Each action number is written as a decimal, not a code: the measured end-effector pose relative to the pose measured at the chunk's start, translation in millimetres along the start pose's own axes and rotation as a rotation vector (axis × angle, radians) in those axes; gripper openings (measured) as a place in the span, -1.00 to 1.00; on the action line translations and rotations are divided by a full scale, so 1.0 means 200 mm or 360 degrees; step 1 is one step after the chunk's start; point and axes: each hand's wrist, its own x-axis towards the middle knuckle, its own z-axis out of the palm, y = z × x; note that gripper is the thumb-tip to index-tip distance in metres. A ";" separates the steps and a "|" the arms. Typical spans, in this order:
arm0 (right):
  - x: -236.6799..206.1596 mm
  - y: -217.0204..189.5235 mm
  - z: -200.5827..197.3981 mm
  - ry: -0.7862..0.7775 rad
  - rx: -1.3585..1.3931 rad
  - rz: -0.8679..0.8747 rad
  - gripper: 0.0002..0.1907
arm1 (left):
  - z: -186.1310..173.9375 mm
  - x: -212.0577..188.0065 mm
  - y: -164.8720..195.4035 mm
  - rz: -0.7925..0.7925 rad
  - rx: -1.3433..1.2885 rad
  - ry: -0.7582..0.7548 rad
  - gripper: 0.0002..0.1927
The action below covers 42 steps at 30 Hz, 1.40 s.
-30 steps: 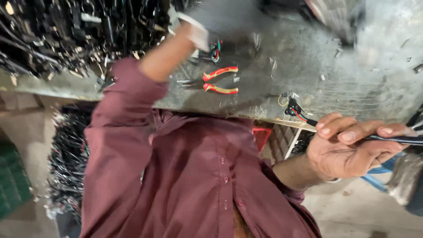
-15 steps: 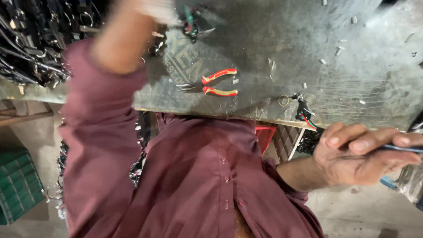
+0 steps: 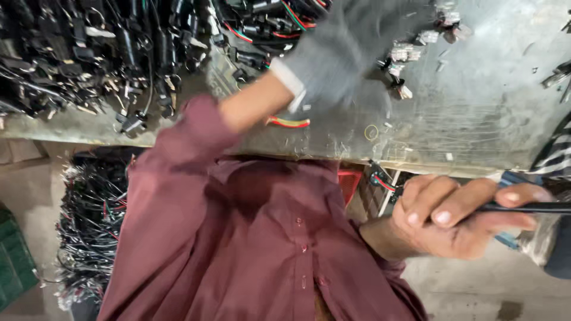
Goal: The person holds a black cable over a workbench and uses red-handled pliers to cut and strip insulation from the cable ends, pulling off trimmed pieces by hand. They work through the cable section by section and handle the prepared wire ends and connectors on the bench.
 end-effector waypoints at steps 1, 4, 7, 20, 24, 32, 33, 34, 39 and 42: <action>0.04 0.01 0.03 -0.0159 0.0054 -0.0053 -0.54 | -0.09 -0.04 0.08 -0.0001 -0.0434 -0.0144 -0.25; 0.18 0.04 0.14 -0.0436 0.0354 -0.0002 -0.46 | -0.28 -0.26 0.34 -0.0088 -0.1700 -0.0564 -0.39; 0.25 0.09 0.23 -0.0273 0.0632 0.0153 -0.44 | -0.34 -0.50 0.44 -0.0375 -0.2590 -0.0750 -0.48; -0.14 0.45 0.65 -0.0588 -0.0146 0.0831 -0.74 | -0.39 -0.79 0.26 -0.1758 -0.2621 -0.0004 -0.75; -0.10 0.45 0.62 -0.0877 -0.1202 0.0336 -0.83 | -0.43 -0.91 0.17 -0.0720 -0.1727 -0.0291 -0.79; -0.02 0.60 0.65 -0.1119 -0.2011 0.0267 -0.90 | -0.50 -0.85 0.15 -0.2219 -0.3724 0.0890 -0.63; 0.02 0.56 0.65 -0.1101 -0.2030 0.0320 -0.90 | -0.55 -0.84 0.15 -0.1751 -0.3317 0.0628 -0.68; 0.06 0.53 0.65 -0.1072 -0.2049 0.0355 -0.89 | -0.57 -0.82 0.16 -0.1478 -0.3081 0.0417 -0.71; 0.21 0.35 0.70 -0.0937 -0.1201 0.0168 -0.85 | -0.60 -0.68 0.28 -0.1019 -0.2598 -0.0088 -0.79; 0.26 0.32 0.73 -0.0645 -0.0280 0.0384 -0.70 | -0.58 -0.62 0.36 -0.0777 -0.2479 0.0000 -0.86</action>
